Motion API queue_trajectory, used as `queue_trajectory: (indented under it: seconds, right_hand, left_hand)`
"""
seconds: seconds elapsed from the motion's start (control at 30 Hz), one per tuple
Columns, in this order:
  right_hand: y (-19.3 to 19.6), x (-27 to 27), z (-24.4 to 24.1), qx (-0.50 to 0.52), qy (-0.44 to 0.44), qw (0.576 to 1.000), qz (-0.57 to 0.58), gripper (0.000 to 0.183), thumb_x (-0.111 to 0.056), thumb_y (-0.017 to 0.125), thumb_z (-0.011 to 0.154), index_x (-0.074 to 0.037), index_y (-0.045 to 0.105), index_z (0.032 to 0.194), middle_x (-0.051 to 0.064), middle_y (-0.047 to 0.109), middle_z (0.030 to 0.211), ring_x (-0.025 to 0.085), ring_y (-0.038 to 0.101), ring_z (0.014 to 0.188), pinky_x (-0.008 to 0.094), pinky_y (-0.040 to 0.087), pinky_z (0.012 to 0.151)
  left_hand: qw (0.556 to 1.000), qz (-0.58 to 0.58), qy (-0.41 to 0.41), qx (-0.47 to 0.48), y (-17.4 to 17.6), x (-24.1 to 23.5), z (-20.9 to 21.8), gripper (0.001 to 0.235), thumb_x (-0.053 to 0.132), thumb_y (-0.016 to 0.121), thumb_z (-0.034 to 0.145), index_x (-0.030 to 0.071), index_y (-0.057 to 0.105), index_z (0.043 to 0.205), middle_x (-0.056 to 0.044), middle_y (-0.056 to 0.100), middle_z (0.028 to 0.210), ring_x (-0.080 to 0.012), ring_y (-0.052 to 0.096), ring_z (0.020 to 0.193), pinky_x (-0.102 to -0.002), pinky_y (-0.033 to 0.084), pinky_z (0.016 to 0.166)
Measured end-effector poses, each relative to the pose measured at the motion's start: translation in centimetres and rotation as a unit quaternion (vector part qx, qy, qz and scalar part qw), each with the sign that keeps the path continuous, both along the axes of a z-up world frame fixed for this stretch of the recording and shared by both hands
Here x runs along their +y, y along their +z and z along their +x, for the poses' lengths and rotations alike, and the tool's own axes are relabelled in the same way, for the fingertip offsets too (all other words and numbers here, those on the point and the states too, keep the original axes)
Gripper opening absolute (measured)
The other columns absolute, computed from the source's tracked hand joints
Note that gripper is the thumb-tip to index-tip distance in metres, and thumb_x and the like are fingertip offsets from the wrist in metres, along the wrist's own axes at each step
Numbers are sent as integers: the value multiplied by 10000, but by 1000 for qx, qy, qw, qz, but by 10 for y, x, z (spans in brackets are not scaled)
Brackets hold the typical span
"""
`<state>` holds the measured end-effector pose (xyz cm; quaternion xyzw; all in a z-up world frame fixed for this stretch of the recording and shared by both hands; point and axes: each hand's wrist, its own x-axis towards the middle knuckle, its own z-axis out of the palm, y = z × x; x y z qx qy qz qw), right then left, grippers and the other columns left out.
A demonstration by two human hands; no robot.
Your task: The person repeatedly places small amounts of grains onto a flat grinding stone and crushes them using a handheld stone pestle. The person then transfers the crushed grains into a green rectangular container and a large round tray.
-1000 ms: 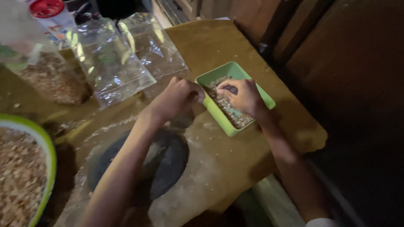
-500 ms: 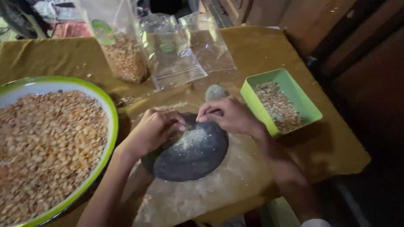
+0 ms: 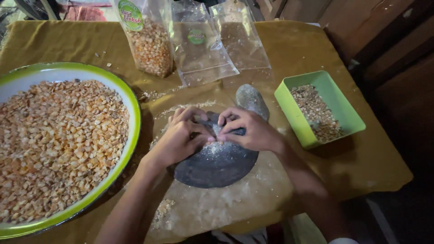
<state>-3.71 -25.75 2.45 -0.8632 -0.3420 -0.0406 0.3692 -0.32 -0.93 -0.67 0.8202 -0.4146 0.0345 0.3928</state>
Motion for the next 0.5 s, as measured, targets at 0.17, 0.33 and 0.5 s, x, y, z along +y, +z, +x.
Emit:
queue_trajectory:
  seconds: [0.17,0.33,0.5]
  right_hand:
    - [-4,-7,5,25,10,1000,14,86,-198,797,892,-138,798,954,58,688,1074,229,684,913,379,547,875]
    - [-7,-3,3,12,16,1000,13,85,-212,834,861,-159,811,923,40,690,1054,200,678,905,349,556,860]
    - [-7,-1,1,-4,-2,1000,1,87,-210,832,870,-164,799,936,31,720,1044,206,702,903,351,574,840]
  left_hand:
    - [1000,-18,-24,8,8,5,1,157,317,699,937,178,755,892,-69,588,1203,-372,570,1080,-506,474,821]
    - [999,-8,-34,12,6,6,1,110,343,769,863,263,786,935,-44,585,1220,-367,553,1092,-483,454,868]
    - [1000,-2,-15,24,9,4,-4,164,383,815,825,259,792,929,-32,589,1235,-337,535,1116,-458,433,882]
